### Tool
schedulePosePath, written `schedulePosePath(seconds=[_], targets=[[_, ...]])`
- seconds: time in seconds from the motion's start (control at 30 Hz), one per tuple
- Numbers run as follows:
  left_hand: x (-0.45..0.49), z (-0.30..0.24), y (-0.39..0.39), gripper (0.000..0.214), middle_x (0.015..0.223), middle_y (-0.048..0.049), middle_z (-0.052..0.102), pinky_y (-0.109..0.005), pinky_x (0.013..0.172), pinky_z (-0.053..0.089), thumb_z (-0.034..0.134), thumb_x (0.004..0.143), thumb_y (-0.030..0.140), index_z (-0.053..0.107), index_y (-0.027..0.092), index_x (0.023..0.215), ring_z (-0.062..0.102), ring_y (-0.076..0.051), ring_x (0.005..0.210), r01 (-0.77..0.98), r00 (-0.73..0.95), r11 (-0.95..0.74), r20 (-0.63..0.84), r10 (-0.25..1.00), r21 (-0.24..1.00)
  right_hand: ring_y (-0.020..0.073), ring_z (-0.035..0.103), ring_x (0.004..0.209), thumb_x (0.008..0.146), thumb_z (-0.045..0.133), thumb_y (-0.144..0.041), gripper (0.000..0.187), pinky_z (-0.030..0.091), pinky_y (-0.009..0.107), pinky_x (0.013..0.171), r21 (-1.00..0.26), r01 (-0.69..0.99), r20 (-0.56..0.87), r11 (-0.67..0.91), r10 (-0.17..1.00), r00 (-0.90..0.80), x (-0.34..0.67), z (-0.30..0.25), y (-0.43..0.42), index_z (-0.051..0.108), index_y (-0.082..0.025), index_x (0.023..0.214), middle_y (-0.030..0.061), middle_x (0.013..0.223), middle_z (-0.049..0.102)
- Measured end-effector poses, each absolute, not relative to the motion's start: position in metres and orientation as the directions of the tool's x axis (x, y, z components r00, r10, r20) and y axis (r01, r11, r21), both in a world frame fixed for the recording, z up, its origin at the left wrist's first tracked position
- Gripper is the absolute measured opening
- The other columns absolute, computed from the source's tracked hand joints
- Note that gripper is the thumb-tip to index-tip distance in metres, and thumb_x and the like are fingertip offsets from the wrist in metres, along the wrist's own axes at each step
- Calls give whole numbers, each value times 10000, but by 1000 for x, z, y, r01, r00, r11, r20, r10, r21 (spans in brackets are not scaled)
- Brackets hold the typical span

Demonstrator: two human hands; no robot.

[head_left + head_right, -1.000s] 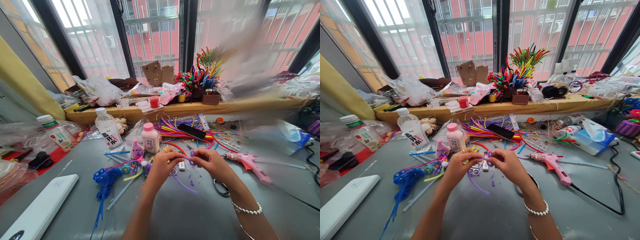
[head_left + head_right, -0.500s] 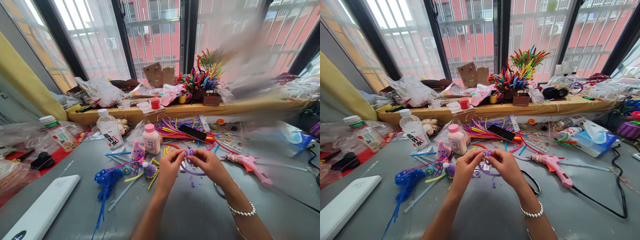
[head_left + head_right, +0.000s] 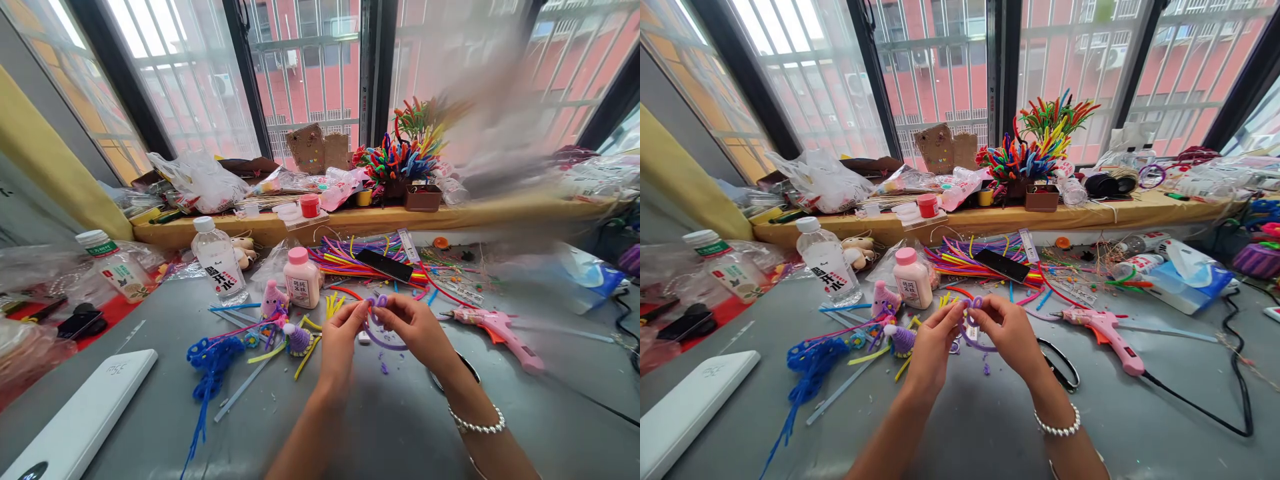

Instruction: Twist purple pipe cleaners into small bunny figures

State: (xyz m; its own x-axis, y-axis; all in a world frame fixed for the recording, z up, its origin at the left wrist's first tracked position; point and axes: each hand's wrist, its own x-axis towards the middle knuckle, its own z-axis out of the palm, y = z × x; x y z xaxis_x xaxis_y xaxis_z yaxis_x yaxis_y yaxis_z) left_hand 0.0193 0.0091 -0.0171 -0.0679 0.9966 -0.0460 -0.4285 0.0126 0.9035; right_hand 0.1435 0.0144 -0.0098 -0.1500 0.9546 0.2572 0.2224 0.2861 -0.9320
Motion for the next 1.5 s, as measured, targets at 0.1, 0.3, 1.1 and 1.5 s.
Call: schedulePosePath(seconds=[0.1,0.3,1.1,1.5], targets=[[24,-20,9,192,665,-11,630,-184,594,400,695,617,319,716,159,721,509,-83,624,-488,-67,26,-67,996,873,137,528,584,746,557,-378,223,431,245,553,-938,203,271,280,960,-72,141,-13,15,575,-157,716,14,634,582],[14,-18,15,241,665,-9,638,-196,606,430,738,569,286,695,145,760,539,-81,601,-496,-57,31,-68,996,868,143,550,592,743,567,-392,237,450,252,572,-946,185,259,265,964,-58,139,-12,15,582,-159,707,23,643,603],[-18,-8,12,182,729,-44,656,-255,596,461,470,817,117,617,144,920,591,-144,648,730,488,-667,798,354,-151,130,551,577,740,562,-335,188,422,243,549,-960,187,149,208,946,-286,144,-5,12,600,-156,693,2,619,593],[-13,-9,14,138,720,-18,641,-249,632,447,468,815,136,600,176,821,563,-133,655,742,475,-665,764,436,-82,112,465,536,733,543,-348,203,370,234,518,-955,218,119,199,936,-332,147,-1,11,537,-166,643,-18,572,508]])
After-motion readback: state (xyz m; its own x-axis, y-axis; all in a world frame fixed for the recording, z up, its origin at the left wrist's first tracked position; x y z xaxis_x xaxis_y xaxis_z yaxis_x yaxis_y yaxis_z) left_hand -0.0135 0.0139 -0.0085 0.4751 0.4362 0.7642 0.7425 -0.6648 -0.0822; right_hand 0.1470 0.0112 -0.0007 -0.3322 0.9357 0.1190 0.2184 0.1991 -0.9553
